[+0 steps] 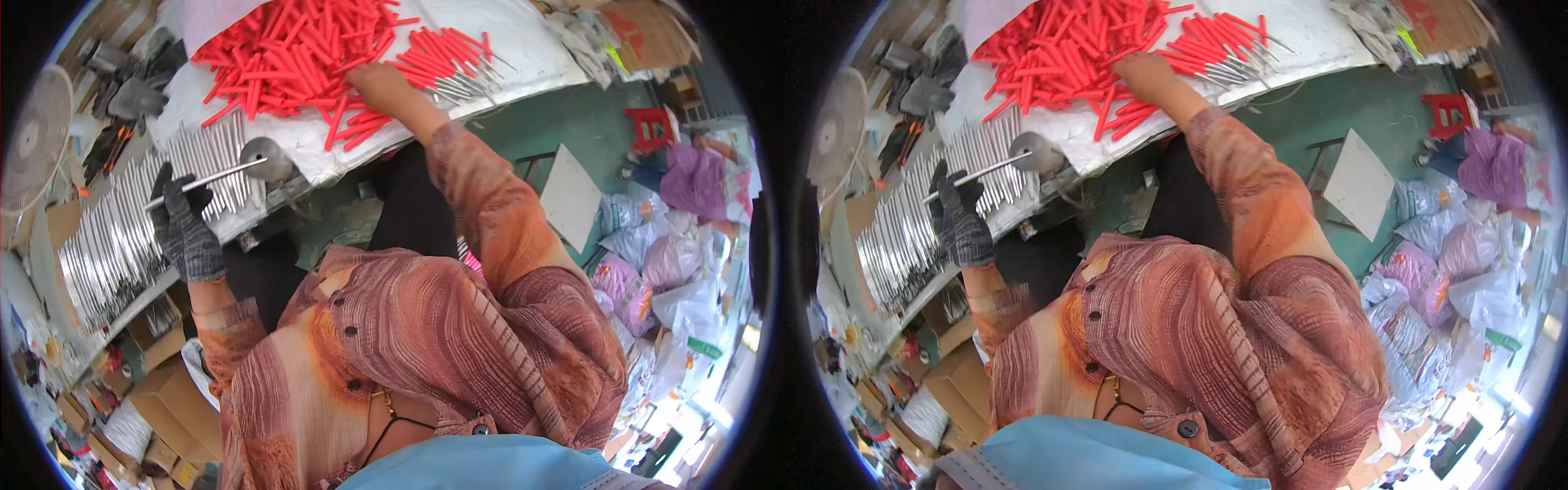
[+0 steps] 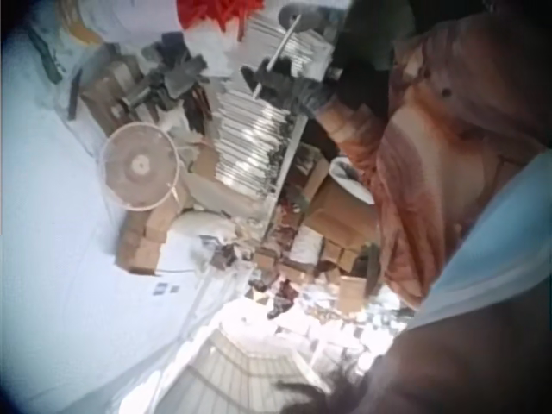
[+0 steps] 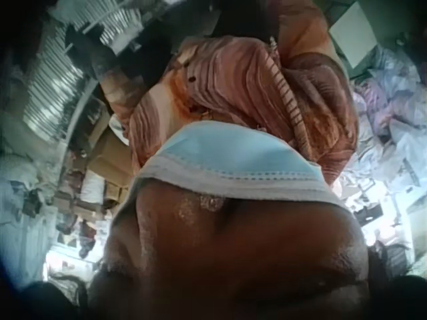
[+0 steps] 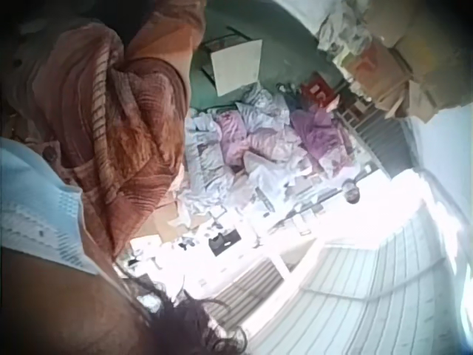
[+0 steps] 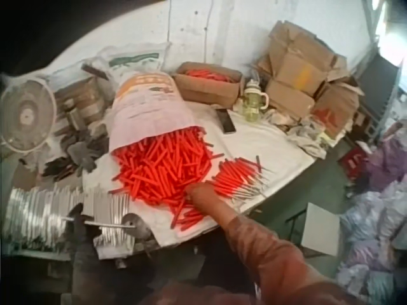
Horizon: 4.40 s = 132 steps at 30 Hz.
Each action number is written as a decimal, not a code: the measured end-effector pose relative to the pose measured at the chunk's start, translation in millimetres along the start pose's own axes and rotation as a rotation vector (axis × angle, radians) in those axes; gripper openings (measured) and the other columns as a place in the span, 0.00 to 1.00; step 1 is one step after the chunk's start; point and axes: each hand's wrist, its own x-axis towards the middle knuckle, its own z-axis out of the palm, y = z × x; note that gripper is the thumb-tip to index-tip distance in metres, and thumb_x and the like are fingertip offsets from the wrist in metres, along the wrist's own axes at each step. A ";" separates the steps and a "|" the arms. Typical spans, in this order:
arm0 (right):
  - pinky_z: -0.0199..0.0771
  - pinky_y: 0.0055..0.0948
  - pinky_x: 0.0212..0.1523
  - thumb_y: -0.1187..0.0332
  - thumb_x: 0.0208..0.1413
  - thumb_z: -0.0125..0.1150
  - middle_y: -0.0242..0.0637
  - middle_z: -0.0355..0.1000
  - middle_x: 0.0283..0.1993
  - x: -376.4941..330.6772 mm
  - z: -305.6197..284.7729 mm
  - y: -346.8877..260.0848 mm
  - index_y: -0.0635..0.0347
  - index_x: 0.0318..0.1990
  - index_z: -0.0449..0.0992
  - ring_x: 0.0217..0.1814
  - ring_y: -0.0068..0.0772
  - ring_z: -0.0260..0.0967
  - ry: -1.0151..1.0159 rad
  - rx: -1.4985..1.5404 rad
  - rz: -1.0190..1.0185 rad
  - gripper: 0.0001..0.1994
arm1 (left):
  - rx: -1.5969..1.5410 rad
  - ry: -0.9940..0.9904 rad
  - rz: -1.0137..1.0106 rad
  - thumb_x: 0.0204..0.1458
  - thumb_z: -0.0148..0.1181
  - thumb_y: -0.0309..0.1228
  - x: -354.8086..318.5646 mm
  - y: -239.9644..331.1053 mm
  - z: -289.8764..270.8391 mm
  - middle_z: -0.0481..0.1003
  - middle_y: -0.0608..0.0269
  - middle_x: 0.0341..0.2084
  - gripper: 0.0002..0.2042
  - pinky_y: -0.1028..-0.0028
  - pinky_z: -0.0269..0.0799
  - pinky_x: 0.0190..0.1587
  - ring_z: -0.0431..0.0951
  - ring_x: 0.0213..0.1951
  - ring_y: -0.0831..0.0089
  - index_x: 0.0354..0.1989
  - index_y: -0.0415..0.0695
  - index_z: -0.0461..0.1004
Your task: Assembling red plastic components onto metal pins at a factory workbench.
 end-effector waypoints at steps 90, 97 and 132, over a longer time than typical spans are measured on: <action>0.69 0.39 0.37 0.63 0.43 0.59 0.36 0.72 0.34 -41.4 -21.4 -11.8 0.49 0.37 0.74 0.39 0.41 0.70 -0.259 0.077 -0.003 0.12 | 1.240 -0.112 -0.163 0.35 0.61 0.41 99.8 -89.0 16.0 0.72 0.45 0.41 0.29 0.66 0.68 0.47 0.73 0.45 0.55 0.47 0.38 0.69; 0.69 0.39 0.36 0.61 0.51 0.54 0.39 0.72 0.35 -43.0 -50.0 -34.4 0.52 0.42 0.70 0.38 0.43 0.70 0.040 0.218 0.204 0.12 | 0.042 0.200 -0.092 0.33 0.67 0.23 85.6 -62.0 -15.0 0.74 0.56 0.32 0.23 0.69 0.71 0.32 0.74 0.32 0.67 0.43 0.36 0.70; 0.74 0.29 0.38 0.76 0.52 0.55 0.43 0.66 0.40 19.0 -137.1 -164.9 0.60 0.61 0.38 0.37 0.32 0.70 0.254 1.866 0.143 0.35 | -0.109 -0.119 0.002 0.42 0.63 0.20 -13.2 23.8 49.7 0.73 0.66 0.31 0.13 0.79 0.69 0.35 0.73 0.32 0.79 0.38 0.41 0.71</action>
